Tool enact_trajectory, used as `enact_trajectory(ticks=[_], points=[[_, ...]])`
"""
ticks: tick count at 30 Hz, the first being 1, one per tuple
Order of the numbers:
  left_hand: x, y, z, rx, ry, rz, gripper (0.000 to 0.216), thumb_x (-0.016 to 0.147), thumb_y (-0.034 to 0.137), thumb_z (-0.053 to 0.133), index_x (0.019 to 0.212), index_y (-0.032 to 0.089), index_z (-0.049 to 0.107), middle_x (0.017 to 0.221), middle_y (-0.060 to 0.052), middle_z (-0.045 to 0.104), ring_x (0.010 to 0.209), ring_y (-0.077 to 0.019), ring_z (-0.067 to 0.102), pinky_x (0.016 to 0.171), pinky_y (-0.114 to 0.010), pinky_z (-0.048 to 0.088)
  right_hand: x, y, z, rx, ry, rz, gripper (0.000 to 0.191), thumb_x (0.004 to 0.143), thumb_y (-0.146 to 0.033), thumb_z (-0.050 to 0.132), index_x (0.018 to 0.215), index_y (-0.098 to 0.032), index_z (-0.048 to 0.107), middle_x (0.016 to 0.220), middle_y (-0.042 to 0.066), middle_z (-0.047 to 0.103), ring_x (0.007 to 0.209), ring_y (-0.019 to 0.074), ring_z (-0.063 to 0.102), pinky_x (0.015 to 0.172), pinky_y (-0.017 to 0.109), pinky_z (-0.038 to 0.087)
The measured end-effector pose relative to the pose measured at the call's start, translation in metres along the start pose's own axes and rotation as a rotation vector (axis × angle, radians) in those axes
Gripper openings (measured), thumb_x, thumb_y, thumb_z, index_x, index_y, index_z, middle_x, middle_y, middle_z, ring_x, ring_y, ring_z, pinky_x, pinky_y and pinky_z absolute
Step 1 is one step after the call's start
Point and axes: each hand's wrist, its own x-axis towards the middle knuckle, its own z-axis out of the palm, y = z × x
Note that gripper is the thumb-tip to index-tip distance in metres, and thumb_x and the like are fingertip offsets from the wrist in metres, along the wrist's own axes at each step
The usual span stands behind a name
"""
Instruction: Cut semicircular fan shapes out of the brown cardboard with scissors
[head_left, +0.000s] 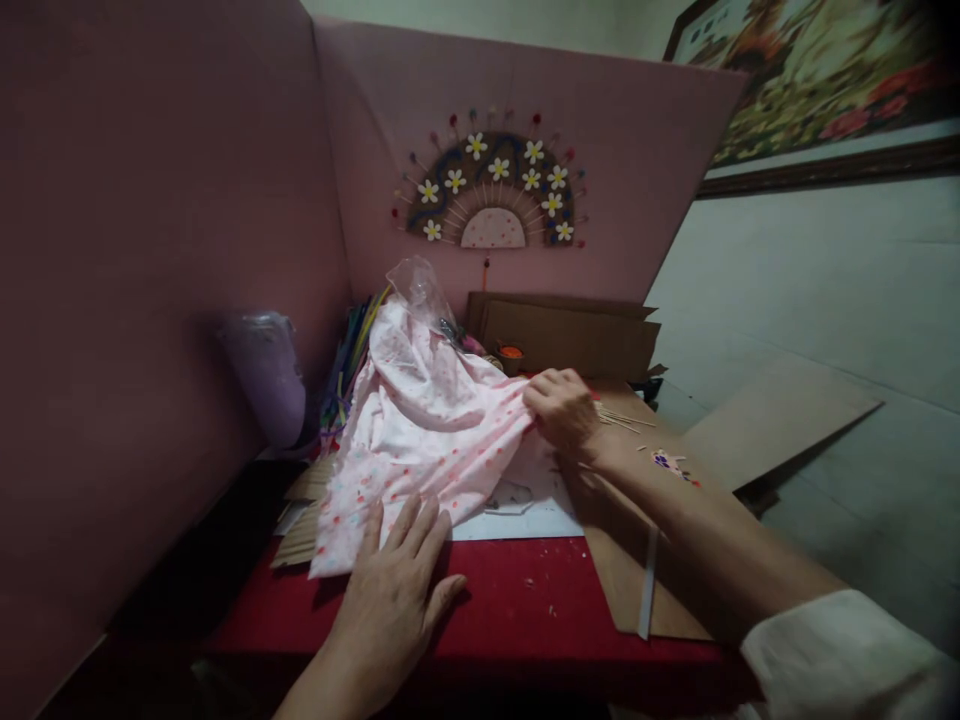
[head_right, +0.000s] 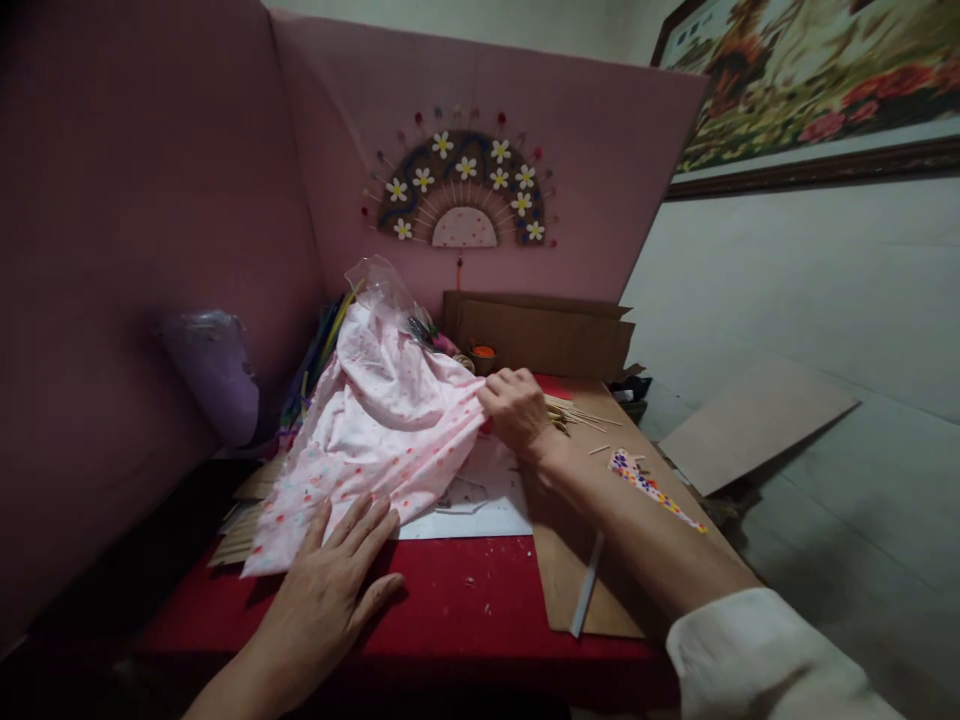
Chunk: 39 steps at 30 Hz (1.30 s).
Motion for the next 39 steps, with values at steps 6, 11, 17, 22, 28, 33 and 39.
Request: enact_trajectory(ticks=[6, 11, 17, 22, 28, 33, 39], points=[[0.0, -0.001, 0.001, -0.011, -0.014, 0.016, 0.054, 0.09, 0.047, 0.043, 0.135, 0.018, 0.045, 0.139, -0.009, 0.051, 0.133, -0.0276, 0.039, 0.112, -0.057, 0.018, -0.022, 0.034, -0.01, -0.083, 0.09, 0.072, 0.02, 0.085, -0.016, 0.052, 0.098, -0.013, 0.066, 0.113, 0.017, 0.06, 0.105, 0.0307, 0.045, 0.084, 0.042, 0.031], [0.001, -0.002, 0.002, 0.001, -0.014, 0.013, 0.054, 0.09, 0.048, 0.042, 0.135, 0.019, 0.045, 0.14, -0.009, 0.05, 0.134, -0.0271, 0.037, 0.111, -0.056, 0.021, -0.041, 0.009, 0.008, 0.047, 0.04, -0.111, 0.02, 0.08, -0.014, 0.056, 0.097, -0.016, 0.066, 0.107, 0.012, 0.062, 0.1, 0.0263, 0.048, 0.083, 0.037, 0.034], [-0.001, -0.003, 0.003, 0.039, 0.008, -0.013, 0.055, 0.088, 0.05, 0.045, 0.135, 0.02, 0.047, 0.142, -0.011, 0.047, 0.136, -0.0277, 0.034, 0.11, -0.053, 0.027, -0.036, -0.033, 0.027, 0.109, -0.033, -0.365, 0.017, 0.088, -0.018, 0.05, 0.099, -0.016, 0.063, 0.102, 0.01, 0.062, 0.091, 0.0219, 0.05, 0.079, 0.035, 0.033], [-0.001, -0.003, 0.003, 0.089, -0.003, -0.008, 0.055, 0.089, 0.05, 0.042, 0.134, 0.02, 0.047, 0.142, -0.009, 0.047, 0.135, -0.0273, 0.034, 0.109, -0.052, 0.029, -0.017, -0.02, 0.034, 0.085, -0.019, -0.419, 0.017, 0.087, -0.019, 0.051, 0.076, -0.014, 0.062, 0.085, 0.01, 0.063, 0.082, 0.0211, 0.051, 0.074, 0.035, 0.032], [0.003, -0.002, 0.001, 0.164, 0.05, -0.043, 0.047, 0.087, 0.039, 0.052, 0.125, 0.013, 0.056, 0.134, -0.015, 0.055, 0.127, -0.0308, 0.046, 0.101, -0.049, 0.037, -0.038, 0.0, 0.003, 0.123, 0.151, -0.542, 0.018, 0.087, -0.018, 0.044, 0.086, -0.016, 0.063, 0.1, 0.009, 0.065, 0.092, 0.0218, 0.052, 0.08, 0.037, 0.033], [0.017, -0.004, -0.012, 0.198, -0.008, -0.026, 0.03, 0.086, 0.02, 0.053, 0.114, 0.015, 0.062, 0.121, -0.014, 0.064, 0.114, -0.0303, 0.055, 0.091, -0.047, 0.042, -0.057, -0.005, 0.007, 0.104, 0.014, -0.55, 0.017, 0.087, -0.014, 0.047, 0.076, -0.016, 0.06, 0.085, 0.007, 0.064, 0.08, 0.0188, 0.052, 0.074, 0.033, 0.033], [0.035, -0.006, -0.019, 0.228, -0.124, -0.011, 0.019, 0.083, 0.007, 0.05, 0.086, 0.013, 0.067, 0.098, -0.012, 0.069, 0.092, -0.0295, 0.06, 0.077, -0.045, 0.045, -0.032, -0.013, 0.024, 0.124, -0.03, -0.22, 0.02, 0.083, -0.015, 0.05, 0.1, -0.011, 0.06, 0.101, 0.015, 0.062, 0.093, 0.0257, 0.051, 0.08, 0.037, 0.035]])
